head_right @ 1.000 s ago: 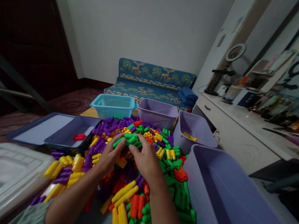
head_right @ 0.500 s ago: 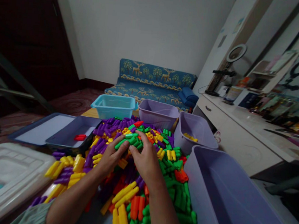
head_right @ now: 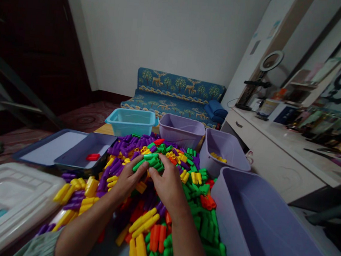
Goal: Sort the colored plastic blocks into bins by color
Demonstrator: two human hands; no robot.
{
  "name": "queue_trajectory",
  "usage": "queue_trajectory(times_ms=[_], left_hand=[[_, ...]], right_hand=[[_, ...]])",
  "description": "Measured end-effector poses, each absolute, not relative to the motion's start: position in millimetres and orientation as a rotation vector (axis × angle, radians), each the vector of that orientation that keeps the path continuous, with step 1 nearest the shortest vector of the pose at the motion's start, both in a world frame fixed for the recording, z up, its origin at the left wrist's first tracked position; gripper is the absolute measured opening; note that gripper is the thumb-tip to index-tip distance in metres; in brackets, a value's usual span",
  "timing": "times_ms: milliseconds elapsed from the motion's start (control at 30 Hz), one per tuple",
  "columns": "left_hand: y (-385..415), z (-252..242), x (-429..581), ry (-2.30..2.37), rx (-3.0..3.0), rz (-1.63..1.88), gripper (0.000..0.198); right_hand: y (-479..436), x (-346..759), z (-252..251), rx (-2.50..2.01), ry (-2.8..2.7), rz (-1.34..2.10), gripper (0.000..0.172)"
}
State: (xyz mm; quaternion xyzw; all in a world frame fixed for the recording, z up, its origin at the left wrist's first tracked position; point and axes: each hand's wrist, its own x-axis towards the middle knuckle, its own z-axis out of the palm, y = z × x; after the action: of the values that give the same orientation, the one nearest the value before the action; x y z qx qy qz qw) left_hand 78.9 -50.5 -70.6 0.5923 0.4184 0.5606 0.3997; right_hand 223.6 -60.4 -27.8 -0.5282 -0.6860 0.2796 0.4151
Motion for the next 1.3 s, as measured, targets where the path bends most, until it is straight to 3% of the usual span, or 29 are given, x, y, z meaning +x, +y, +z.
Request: queue_trajectory(times_ms=[400,667,800,933,1100,1300], left_hand=[[-52,-71,80,1.058,1.532,1.452,0.026],[-51,-62,78,1.200,1.904,1.527,0.034],[-42,-62,65,1.319,2.049,1.531,0.037],[-32,-76,51,1.510,2.135,1.400,0.056],[-30,-90,52,1.562,2.222,1.215,0.038],[-35,-86,62,1.616,2.188,1.119,0.039]], right_hand=[[-58,224,-32,-1.326,-1.728,0.682,0.044],[-58,223,-34,-1.320,-1.671,0.697,0.035],[-56,221,-37,-1.298,-1.599,0.881,0.036],[-56,219,-37,-1.226,-1.490,1.007,0.039],[-66,216,-36,-1.126,-1.265,1.291,0.038],[-48,199,-20,-1.003,-1.045,1.564,0.028]])
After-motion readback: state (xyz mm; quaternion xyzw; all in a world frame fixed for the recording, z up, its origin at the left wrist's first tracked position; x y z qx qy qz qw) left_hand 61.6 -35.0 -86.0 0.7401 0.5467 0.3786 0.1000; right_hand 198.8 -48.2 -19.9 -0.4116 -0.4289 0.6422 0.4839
